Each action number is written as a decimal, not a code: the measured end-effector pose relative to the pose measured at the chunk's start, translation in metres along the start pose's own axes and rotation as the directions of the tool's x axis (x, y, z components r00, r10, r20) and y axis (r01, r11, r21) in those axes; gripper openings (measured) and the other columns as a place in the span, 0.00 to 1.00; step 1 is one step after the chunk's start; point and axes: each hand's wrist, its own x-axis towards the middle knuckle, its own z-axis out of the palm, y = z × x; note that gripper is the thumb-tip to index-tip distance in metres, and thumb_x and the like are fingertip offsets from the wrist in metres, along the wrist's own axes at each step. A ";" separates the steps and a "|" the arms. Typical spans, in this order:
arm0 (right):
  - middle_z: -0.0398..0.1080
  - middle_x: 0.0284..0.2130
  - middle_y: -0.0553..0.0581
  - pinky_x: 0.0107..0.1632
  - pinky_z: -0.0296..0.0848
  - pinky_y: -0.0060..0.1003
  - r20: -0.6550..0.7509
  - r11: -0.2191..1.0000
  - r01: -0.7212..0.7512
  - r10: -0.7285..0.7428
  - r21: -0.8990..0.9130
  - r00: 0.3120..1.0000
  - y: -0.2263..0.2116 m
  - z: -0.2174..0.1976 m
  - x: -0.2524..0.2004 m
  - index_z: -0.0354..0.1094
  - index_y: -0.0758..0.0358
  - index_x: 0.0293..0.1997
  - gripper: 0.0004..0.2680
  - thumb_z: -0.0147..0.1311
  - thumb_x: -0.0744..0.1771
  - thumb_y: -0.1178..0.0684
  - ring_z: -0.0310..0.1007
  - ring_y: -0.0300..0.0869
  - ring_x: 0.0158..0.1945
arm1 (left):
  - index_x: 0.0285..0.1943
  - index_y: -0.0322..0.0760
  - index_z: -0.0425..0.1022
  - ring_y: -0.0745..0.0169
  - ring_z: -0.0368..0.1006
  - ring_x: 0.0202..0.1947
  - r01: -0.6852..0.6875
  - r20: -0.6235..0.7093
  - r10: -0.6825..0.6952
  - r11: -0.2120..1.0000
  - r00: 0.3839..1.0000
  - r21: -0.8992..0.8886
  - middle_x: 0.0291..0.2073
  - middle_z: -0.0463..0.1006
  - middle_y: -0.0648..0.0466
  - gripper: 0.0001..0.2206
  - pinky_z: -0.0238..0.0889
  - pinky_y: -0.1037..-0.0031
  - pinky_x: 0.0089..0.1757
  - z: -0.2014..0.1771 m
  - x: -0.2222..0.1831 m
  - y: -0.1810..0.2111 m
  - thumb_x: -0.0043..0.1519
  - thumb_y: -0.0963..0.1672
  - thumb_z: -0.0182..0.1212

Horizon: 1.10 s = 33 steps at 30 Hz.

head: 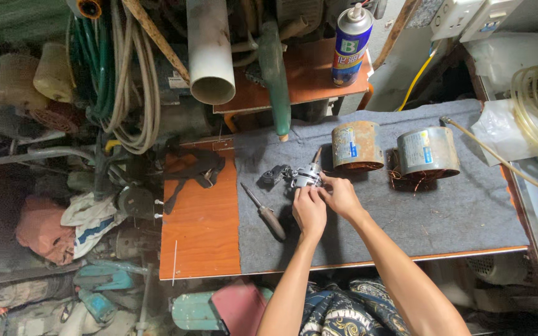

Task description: The person assembles a small electric fan motor component by inserting a metal shaft into the housing and tightening screws using a screwdriver.

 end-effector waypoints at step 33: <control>0.72 0.27 0.68 0.39 0.72 0.54 -0.184 0.894 0.007 -0.100 -0.449 0.978 -0.030 0.044 -0.004 0.77 0.64 0.35 0.11 0.65 0.61 0.46 0.73 0.60 0.35 | 0.38 0.33 0.77 0.34 0.76 0.35 0.020 0.100 -0.037 0.987 0.994 0.161 0.34 0.80 0.41 0.10 0.67 0.50 0.38 -0.030 0.037 -0.037 0.68 0.44 0.57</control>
